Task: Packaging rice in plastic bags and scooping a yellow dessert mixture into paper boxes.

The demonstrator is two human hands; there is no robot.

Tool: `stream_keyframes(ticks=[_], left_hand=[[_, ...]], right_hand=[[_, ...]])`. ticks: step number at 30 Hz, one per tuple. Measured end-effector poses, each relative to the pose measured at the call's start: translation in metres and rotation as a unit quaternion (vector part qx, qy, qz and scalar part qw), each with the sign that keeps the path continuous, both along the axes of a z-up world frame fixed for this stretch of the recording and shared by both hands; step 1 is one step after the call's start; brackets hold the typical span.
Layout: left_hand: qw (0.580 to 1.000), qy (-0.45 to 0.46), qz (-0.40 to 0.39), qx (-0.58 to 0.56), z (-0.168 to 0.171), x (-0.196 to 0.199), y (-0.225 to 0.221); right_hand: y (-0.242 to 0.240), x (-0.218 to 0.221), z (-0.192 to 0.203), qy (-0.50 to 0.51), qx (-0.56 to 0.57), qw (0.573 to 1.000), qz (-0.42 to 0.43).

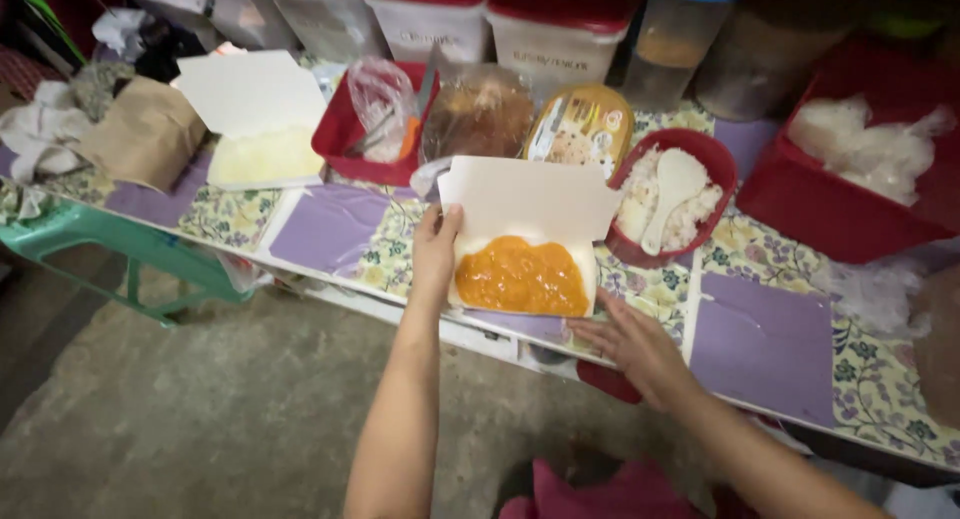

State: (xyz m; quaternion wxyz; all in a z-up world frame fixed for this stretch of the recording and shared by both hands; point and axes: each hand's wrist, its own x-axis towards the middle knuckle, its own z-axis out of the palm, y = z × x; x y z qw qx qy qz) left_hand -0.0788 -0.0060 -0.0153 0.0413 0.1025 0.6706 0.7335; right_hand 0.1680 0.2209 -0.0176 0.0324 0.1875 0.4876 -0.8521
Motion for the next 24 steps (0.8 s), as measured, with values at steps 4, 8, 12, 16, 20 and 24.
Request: stream_keyframes(ticks=[4, 8, 12, 16, 20, 24], left_hand=[[0.999, 0.035, -0.006, 0.020, -0.007, 0.007, -0.013], [0.998, 0.026, 0.012, 0.052, -0.014, 0.014, -0.036], [0.980, 0.118, 0.133, 0.085, -0.028, -0.033, -0.094], [0.957, 0.143, 0.250, 0.022, 0.008, -0.093, -0.186], [0.939, 0.188, 0.282, -0.065, -0.006, -0.202, -0.275], [0.955, 0.177, 0.211, -0.107, -0.077, -0.335, -0.326]], right_hand=[[-0.002, 0.007, 0.027, -0.024, 0.091, 0.996, 0.000], [-0.008, 0.028, 0.023, -0.031, 0.270, 0.958, -0.091], [-0.042, 0.010, 0.015, 0.110, 0.228, 0.948, -0.196], [-0.102, -0.028, 0.010, 0.150, 0.255, 0.935, -0.197], [-0.165, -0.067, -0.005, 0.021, 0.210, 0.973, -0.093], [-0.205, -0.079, -0.020, -0.066, 0.178, 0.980, -0.053]])
